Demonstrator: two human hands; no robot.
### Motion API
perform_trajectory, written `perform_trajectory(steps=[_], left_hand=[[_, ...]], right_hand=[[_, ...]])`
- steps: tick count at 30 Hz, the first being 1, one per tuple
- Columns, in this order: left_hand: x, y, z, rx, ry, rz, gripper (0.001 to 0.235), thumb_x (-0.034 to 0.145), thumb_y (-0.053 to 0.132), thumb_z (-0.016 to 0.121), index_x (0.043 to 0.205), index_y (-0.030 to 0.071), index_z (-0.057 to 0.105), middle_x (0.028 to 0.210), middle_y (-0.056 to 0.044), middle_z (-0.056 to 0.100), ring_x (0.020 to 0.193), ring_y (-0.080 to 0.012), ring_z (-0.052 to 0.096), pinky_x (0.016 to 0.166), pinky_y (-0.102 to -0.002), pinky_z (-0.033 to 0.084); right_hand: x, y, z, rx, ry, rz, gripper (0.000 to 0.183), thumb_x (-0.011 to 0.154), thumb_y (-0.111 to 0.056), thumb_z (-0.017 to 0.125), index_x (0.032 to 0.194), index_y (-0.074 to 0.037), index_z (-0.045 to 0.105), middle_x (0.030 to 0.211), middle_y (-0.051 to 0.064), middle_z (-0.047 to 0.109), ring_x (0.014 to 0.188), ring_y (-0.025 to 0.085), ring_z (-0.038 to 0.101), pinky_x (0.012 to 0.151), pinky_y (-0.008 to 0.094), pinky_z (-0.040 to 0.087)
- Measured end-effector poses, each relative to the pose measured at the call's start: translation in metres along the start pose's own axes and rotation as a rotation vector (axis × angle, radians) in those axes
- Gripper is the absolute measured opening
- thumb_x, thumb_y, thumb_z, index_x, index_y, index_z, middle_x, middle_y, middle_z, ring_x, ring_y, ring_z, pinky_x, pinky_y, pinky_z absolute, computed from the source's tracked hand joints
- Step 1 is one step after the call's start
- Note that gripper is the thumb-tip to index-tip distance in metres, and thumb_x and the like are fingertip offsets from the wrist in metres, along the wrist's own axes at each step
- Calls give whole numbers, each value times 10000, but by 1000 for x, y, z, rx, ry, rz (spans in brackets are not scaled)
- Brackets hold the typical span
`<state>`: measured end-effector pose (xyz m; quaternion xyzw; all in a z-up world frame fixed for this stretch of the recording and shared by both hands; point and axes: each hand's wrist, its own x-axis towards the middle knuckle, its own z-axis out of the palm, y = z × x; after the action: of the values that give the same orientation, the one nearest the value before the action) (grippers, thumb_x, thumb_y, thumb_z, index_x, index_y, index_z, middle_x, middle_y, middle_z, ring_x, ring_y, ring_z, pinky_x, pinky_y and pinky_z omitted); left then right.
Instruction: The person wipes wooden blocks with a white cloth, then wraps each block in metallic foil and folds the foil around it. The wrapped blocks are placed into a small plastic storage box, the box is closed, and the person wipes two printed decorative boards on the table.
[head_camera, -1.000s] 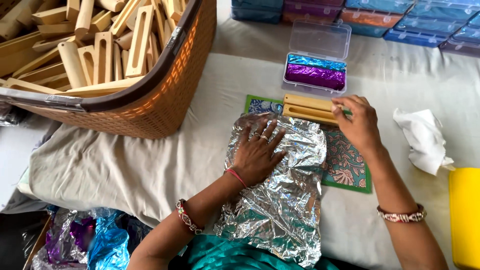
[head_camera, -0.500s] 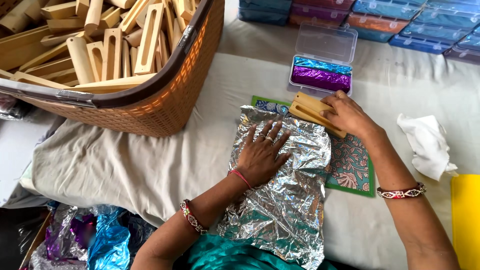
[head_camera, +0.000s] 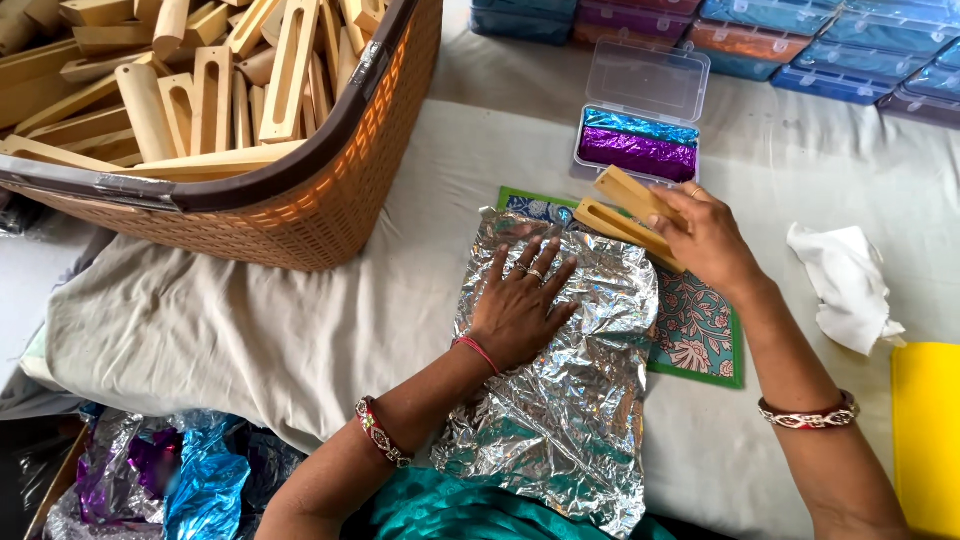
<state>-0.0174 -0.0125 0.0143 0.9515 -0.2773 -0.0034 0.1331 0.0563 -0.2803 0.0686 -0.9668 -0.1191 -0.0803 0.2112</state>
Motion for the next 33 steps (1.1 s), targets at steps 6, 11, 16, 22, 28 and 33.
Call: perform_trajectory(steps=[6, 11, 16, 22, 28, 33], left_hand=[[-1, 0, 3, 10, 18, 0, 657, 1035, 538, 258, 1590, 188, 287, 1667, -125, 213, 1552, -316, 132, 1229, -575, 43], [-1, -1, 3, -6, 31, -4, 655, 1035, 543, 266, 1582, 184, 306, 1668, -128, 226, 1553, -317, 141, 1229, -582, 47], [-1, -1, 3, -16, 42, 3, 660, 1032, 543, 284, 1581, 179, 324, 1661, -134, 250, 1552, -318, 157, 1227, -586, 62], [-1, -1, 2, -6, 52, 4, 657, 1035, 539, 296, 1582, 177, 330, 1657, -138, 257, 1552, -316, 161, 1233, -583, 70], [-1, -1, 2, 7, 64, 15, 650, 1038, 528, 279, 1577, 167, 324, 1663, -134, 244, 1547, -306, 165, 1226, -582, 78], [-1, 0, 0, 11, 31, 1, 656, 1038, 539, 276, 1580, 171, 316, 1665, -129, 240, 1552, -304, 165, 1231, -577, 81]], right_hand=[[10, 53, 30, 109, -193, -70, 413, 1013, -281, 614, 1393, -132, 673, 1115, 127, 700, 1098, 305, 620, 983, 397, 501], [8, 31, 28, 7, -157, -80, 414, 1041, -303, 552, 1409, -146, 660, 1255, 140, 645, 1176, 319, 604, 1040, 417, 480], [2, 10, 19, -36, -182, -87, 571, 1014, -390, 648, 1461, -50, 543, 1298, 213, 591, 1188, 375, 589, 993, 459, 471], [-4, 9, 19, -2, -186, -68, 587, 933, -362, 692, 1441, -92, 575, 1247, 174, 688, 1092, 358, 686, 961, 450, 540], [-8, 3, 20, -13, -209, 56, 604, 893, -341, 734, 1450, -162, 586, 1220, 139, 713, 1063, 308, 712, 958, 436, 552], [-9, 2, 23, -18, -172, 64, 633, 847, -295, 783, 1438, -170, 595, 1243, 131, 716, 1054, 290, 718, 965, 411, 557]])
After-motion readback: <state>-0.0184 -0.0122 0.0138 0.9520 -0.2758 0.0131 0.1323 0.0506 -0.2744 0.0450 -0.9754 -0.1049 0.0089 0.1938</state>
